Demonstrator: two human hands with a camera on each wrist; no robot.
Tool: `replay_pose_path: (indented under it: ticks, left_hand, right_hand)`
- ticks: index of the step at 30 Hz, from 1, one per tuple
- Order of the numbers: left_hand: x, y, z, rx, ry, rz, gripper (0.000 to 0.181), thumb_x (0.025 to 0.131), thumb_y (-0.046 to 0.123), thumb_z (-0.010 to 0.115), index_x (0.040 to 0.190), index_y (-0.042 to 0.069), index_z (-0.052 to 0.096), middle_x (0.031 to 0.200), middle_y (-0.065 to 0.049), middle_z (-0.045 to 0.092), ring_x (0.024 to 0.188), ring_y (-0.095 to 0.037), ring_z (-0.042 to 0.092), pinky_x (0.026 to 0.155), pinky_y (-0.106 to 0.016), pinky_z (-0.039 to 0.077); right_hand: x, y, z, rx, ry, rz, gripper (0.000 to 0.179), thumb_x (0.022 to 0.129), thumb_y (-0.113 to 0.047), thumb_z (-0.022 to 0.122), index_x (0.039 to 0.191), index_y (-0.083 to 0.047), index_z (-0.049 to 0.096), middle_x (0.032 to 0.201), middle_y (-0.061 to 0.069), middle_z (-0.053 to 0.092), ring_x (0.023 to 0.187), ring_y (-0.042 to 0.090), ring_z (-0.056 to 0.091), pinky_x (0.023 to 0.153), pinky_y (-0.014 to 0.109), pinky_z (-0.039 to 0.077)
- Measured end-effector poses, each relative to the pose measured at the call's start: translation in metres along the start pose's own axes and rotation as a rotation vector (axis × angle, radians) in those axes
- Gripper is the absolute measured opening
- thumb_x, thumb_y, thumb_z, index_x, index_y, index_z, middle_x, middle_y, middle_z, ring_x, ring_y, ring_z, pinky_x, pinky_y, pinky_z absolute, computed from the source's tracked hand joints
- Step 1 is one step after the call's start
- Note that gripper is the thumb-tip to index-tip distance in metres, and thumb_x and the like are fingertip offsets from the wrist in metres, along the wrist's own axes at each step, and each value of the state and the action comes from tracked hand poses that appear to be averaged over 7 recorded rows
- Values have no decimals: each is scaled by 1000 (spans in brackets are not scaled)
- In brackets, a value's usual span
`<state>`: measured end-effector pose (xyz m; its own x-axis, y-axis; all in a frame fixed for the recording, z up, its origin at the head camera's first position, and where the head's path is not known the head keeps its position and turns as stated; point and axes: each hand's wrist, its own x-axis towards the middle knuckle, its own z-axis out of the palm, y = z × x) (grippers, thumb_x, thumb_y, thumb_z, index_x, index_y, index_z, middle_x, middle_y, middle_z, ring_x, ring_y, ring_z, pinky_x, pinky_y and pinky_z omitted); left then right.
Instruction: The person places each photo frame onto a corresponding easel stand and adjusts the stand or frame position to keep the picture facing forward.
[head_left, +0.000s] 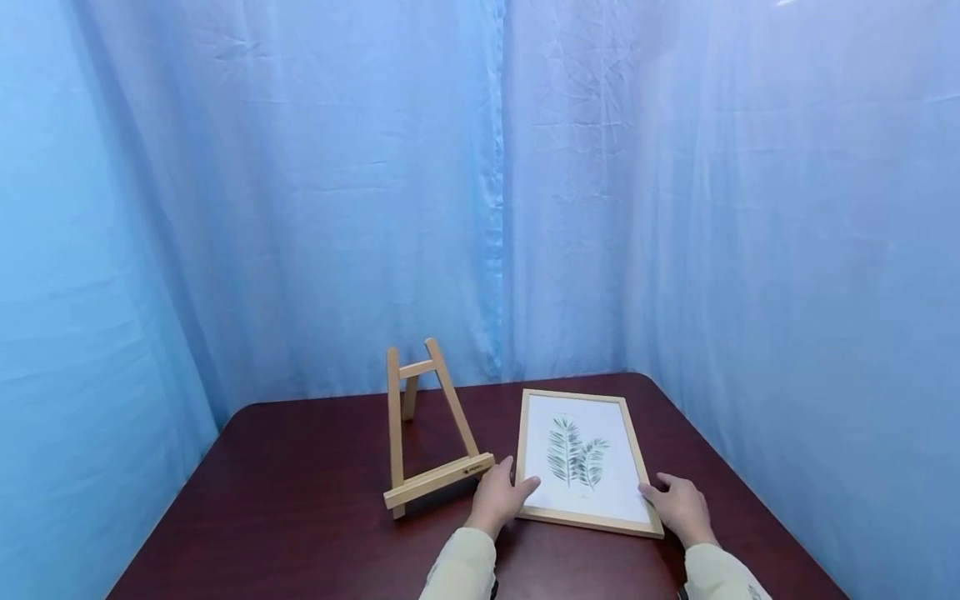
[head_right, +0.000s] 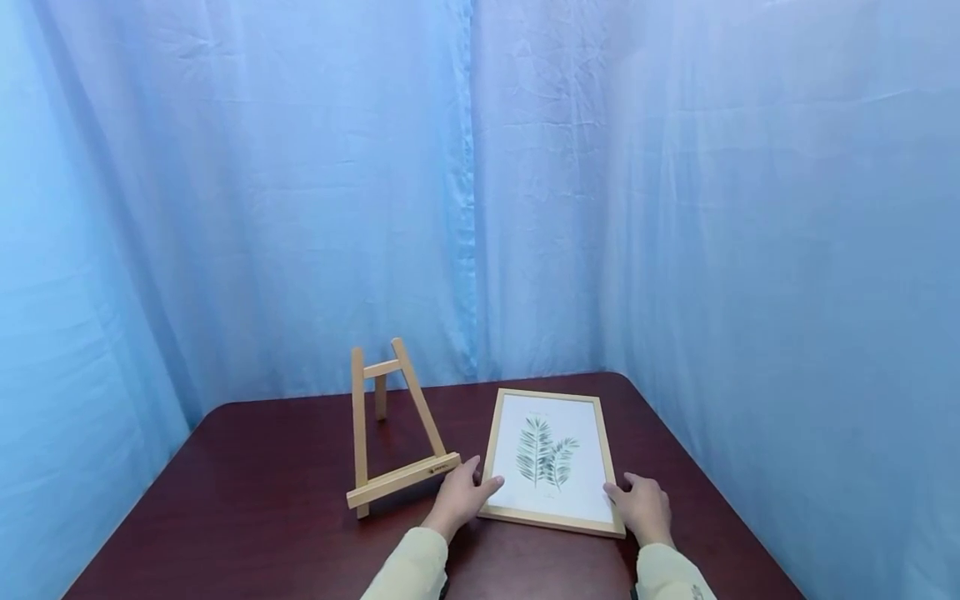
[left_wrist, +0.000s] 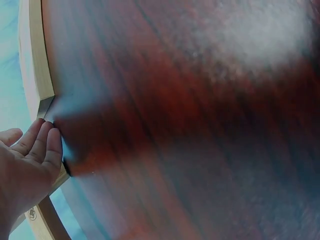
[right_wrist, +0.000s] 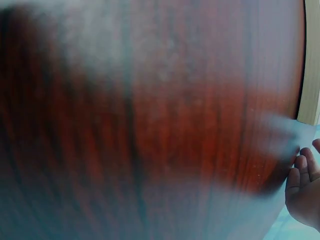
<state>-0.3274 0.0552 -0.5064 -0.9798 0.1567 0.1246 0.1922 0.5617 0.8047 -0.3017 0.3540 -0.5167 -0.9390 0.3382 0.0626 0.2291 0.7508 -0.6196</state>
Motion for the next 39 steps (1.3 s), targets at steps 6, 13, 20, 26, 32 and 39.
replay_pose_path:
  ticks: [6,13,20,26,32,39]
  left_hand:
    - [3,-3,6,94,19,58,60,88,31,74,129,-10,58,120,-28,61,115,-42,56,96,-53,46]
    - [2,-2,12,114,0,96,52,88,22,73,125,-12,60,117,-27,60,115,-42,55,97,-52,45]
    - [-1,-2,18,294,43,114,34,90,15,71,114,-9,68,104,-18,58,99,-34,53,83,-46,49]
    - [-2,2,18,365,24,93,19,92,13,65,95,-5,70,98,-15,53,91,-31,48,75,-43,48]
    - [-3,5,16,317,0,78,22,92,8,63,71,4,57,92,-14,48,89,-32,46,76,-46,46]
    - [1,5,12,102,-27,39,10,88,0,60,78,0,60,93,-18,56,89,-33,51,80,-45,46]
  right_hand:
    - [0,-3,3,-22,12,3,55,94,-21,65,131,17,52,131,37,51,120,56,45,97,62,41]
    - [1,1,1,-30,17,46,50,95,-17,62,131,16,53,130,37,52,115,55,48,96,63,41]
    - [1,4,0,-82,0,15,47,96,-21,58,129,12,58,132,37,50,115,59,43,94,67,38]
    - [1,-1,3,-103,1,30,43,96,-18,54,127,10,61,133,38,46,116,58,40,95,68,33]
    - [-1,-3,4,-64,15,49,41,94,-16,52,125,9,63,132,37,48,116,58,39,94,68,32]
    - [0,-2,-3,34,-34,31,46,94,-15,51,128,14,58,126,38,54,113,55,48,92,61,43]
